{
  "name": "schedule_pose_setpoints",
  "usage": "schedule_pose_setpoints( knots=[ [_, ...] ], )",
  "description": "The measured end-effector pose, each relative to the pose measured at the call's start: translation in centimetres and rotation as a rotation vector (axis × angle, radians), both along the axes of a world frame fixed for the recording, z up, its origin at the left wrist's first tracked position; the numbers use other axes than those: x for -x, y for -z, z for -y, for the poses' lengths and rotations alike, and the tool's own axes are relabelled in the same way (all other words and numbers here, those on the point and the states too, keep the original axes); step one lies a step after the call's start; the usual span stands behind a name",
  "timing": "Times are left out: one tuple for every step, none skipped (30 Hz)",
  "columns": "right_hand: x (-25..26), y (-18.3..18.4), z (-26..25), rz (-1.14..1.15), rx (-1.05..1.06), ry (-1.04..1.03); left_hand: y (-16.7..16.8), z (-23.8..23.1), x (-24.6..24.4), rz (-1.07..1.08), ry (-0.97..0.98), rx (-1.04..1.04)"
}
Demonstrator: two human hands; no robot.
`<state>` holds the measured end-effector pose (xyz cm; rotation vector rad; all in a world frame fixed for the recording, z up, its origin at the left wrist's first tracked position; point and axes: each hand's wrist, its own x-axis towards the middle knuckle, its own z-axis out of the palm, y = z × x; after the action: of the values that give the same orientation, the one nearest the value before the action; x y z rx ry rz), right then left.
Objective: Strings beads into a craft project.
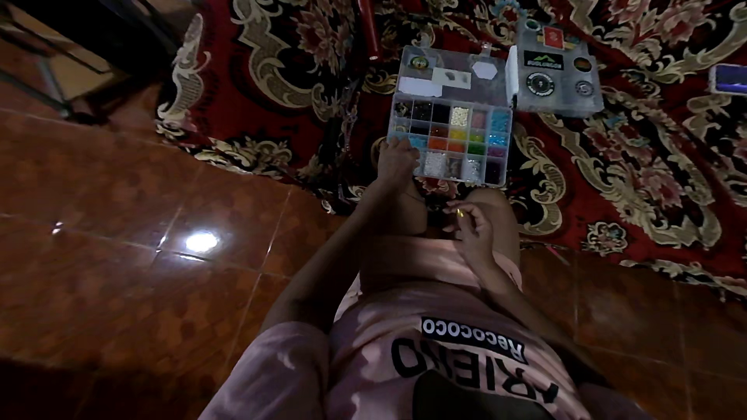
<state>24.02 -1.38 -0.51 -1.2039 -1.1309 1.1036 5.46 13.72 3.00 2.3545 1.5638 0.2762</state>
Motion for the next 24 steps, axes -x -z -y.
schedule_pose_setpoints(
  knots=[
    [0.0, -0.1, 0.0, -0.016, 0.004, 0.002, -0.1, 0.0, -0.1, -0.007, -0.003, 0.001],
    [0.1, -0.1, 0.0, -0.018, 0.007, 0.0, -0.1, 0.0, -0.2, -0.009, -0.004, 0.007],
    [0.0, -0.2, 0.0, -0.015, 0.008, -0.002, -0.2, 0.0, -0.2, -0.017, -0.006, 0.014],
    [0.0, -0.2, 0.0, -0.011, 0.009, -0.003, -0.1, 0.0, -0.3, -0.027, -0.007, 0.015],
    [0.0, -0.2, 0.0, -0.007, 0.01, -0.002, -0.1, 0.0, -0.2, -0.03, -0.006, 0.006],
    [0.0, -0.2, 0.0, -0.006, 0.012, -0.004, -0.1, 0.0, -0.2, -0.025, -0.007, -0.001],
    [0.1, -0.3, 0.0, -0.009, 0.012, -0.004, -0.1, 0.1, -0.1, -0.012, -0.009, -0.007],
    [0.1, -0.3, 0.0, -0.011, 0.01, 0.004, -0.2, 0.2, 0.0, 0.015, -0.015, -0.015],
    [0.2, -0.3, 0.0, -0.014, 0.007, 0.015, -0.4, 0.4, 0.2, 0.08, -0.02, -0.019],
    [0.3, -0.3, 0.0, -0.02, 0.007, 0.026, -0.4, 0.8, 0.4, 0.183, -0.019, -0.02],
    [0.3, -0.3, 0.1, -0.03, 0.013, 0.038, -0.3, 1.5, 0.5, 0.299, -0.009, -0.018],
    [0.4, -0.3, 0.2, -0.041, 0.023, 0.046, 0.0, 2.6, 0.6, 0.409, 0.006, 0.007],
    [0.4, -0.3, 0.2, -0.051, 0.027, 0.051, 0.5, 3.9, 0.7, 0.508, 0.027, 0.069],
    [0.4, -0.3, 0.2, -0.054, 0.026, 0.055, 0.6, 4.9, 0.5, 0.587, 0.032, 0.169],
    [0.4, -0.3, 0.2, -0.047, 0.021, 0.059, 0.1, 5.5, 0.0, 0.668, 0.025, 0.286],
    [0.4, -0.3, 0.2, -0.037, 0.014, 0.064, 0.0, 6.0, -0.4, 0.741, 0.02, 0.392],
    [0.5, -0.3, 0.2, -0.028, 0.01, 0.067, 0.3, 6.5, -0.8, 0.818, 0.009, 0.493],
    [0.5, -0.3, 0.2, -0.021, 0.007, 0.07, 0.7, 7.0, -1.0, 0.887, -0.006, 0.606],
    [0.4, -0.2, 0.2, -0.015, 0.004, 0.072, 0.9, 7.5, -1.3, 0.951, -0.037, 0.709],
    [0.4, -0.2, 0.3, -0.011, 0.001, 0.074, 0.8, 8.0, -1.5, 1.006, -0.081, 0.804],
    [0.4, -0.1, 0.3, -0.011, -0.003, 0.076, 0.6, 8.3, -1.8, 1.059, -0.133, 0.868],
    [0.3, -0.1, 0.3, -0.01, -0.004, 0.077, 0.5, 8.5, -2.1, 1.114, -0.176, 0.931],
    [0.3, -0.1, 0.3, -0.011, -0.004, 0.076, 0.6, 8.5, -2.3, 1.179, -0.205, 1.002],
    [0.3, -0.2, 0.3, -0.011, -0.003, 0.074, 0.6, 8.5, -2.4, 1.24, -0.227, 1.085]
  ],
)
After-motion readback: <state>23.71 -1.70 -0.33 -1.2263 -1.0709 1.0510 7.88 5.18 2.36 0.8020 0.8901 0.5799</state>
